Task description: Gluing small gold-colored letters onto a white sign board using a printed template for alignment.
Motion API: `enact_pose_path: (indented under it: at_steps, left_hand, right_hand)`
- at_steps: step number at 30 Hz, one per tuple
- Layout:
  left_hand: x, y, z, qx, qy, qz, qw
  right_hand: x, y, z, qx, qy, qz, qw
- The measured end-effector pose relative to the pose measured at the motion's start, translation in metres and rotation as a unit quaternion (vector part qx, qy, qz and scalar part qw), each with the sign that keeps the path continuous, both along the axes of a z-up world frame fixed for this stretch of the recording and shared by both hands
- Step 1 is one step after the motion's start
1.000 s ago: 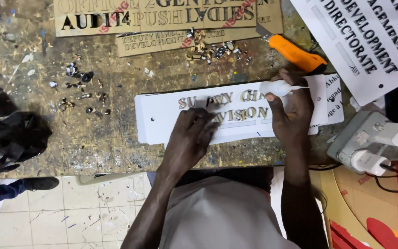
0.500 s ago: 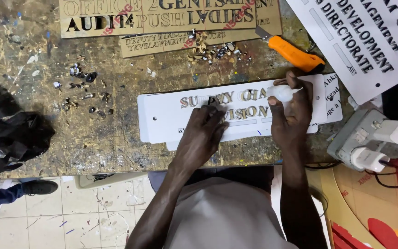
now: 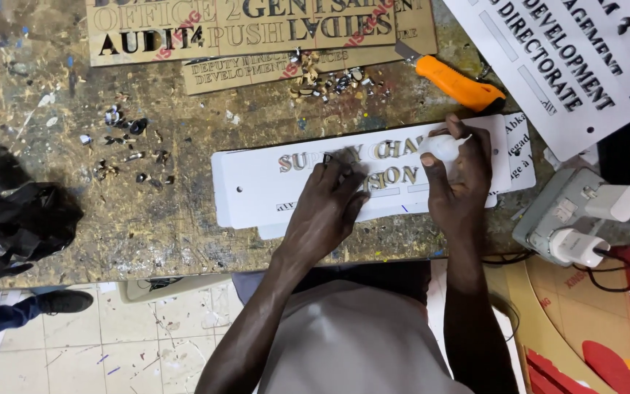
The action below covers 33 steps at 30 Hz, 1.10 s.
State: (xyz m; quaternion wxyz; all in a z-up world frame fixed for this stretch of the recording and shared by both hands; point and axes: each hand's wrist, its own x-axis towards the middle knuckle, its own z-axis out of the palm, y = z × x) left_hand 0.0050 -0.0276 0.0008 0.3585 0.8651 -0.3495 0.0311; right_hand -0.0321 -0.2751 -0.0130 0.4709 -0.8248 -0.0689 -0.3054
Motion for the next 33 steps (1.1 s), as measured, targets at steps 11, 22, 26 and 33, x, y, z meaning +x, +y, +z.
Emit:
enact_pose_path:
  at_steps: [11, 22, 26, 33]
  left_hand:
    - [-0.003, -0.027, -0.024, 0.015, -0.015, -0.004, 1.000]
    - [-0.006, -0.060, -0.032, 0.028, -0.040, -0.020, 0.999]
    - [-0.008, -0.068, -0.026, 0.026, -0.032, -0.029, 0.999]
    - [0.005, -0.037, -0.007, -0.076, 0.013, -0.017, 0.997]
  right_hand:
    - [-0.003, -0.010, -0.002, -0.007, -0.011, -0.006, 1.000]
    - [-0.005, -0.018, -0.012, 0.034, 0.000, -0.001, 0.999]
    - [-0.006, -0.016, -0.010, 0.017, 0.000, -0.020, 1.000]
    - [-0.010, -0.029, -0.019, 0.003, 0.003, -0.027, 1.000]
